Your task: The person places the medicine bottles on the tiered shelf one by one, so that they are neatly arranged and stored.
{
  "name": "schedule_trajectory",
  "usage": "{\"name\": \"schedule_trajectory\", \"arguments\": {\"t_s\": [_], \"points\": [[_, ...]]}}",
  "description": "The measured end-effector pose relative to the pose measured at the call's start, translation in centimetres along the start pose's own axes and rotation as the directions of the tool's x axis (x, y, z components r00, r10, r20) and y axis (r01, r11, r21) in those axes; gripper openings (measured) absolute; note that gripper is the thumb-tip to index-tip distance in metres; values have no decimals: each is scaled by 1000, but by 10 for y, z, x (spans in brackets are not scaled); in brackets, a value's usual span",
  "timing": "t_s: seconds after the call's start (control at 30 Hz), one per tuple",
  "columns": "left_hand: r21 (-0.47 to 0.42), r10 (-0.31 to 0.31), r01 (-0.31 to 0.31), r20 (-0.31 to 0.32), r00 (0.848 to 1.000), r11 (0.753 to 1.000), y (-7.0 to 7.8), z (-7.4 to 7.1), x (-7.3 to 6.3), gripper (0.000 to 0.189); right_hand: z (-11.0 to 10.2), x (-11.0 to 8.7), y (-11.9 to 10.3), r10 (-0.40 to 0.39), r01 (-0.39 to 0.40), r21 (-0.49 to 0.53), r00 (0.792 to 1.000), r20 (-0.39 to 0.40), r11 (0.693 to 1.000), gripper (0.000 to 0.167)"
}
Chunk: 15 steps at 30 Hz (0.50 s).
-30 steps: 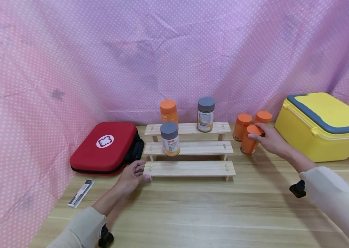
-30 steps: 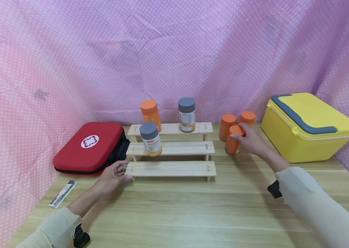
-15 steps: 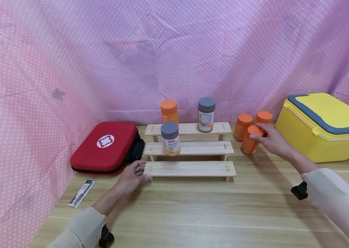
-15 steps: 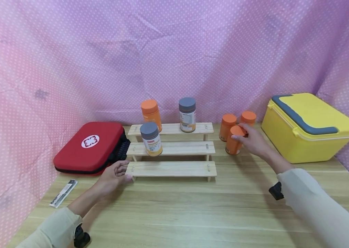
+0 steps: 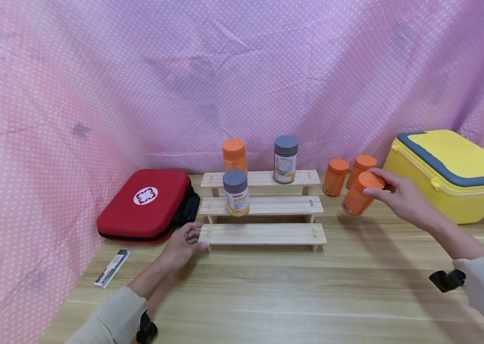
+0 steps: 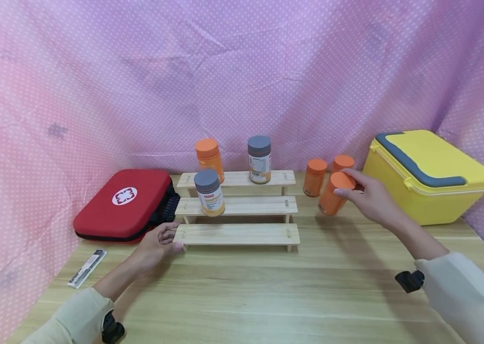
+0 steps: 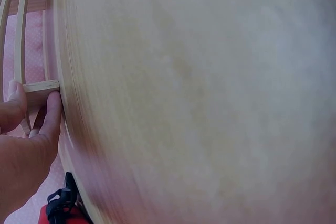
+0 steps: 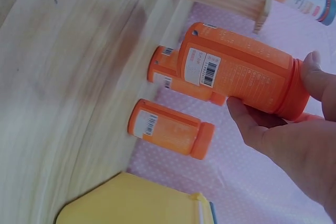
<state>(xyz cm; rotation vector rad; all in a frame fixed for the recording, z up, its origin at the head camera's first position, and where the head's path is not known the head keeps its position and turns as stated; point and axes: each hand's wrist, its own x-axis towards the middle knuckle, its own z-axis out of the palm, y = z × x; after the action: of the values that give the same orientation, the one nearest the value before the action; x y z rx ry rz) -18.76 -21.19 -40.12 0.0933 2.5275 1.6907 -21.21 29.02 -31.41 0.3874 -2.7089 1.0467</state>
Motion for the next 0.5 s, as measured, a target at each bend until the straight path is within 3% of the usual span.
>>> {"name": "schedule_trajectory", "arguments": {"t_s": [0.17,0.37,0.5], "points": [[-3,3,-3,3,1000,1000,1,-1,-1,55,-8,-10,-3,-34,34,12,999,-20,999,53],[1,-12,12,3,1000,1000,1,-1,0,54,-19,-19,-12,21,-21,9,1000,-18,1000,52],[2,-15,15,0,1000,1000,0,0,1,54,-26,-21,-19,2,-1,17,1000,-22,1000,54]]}}
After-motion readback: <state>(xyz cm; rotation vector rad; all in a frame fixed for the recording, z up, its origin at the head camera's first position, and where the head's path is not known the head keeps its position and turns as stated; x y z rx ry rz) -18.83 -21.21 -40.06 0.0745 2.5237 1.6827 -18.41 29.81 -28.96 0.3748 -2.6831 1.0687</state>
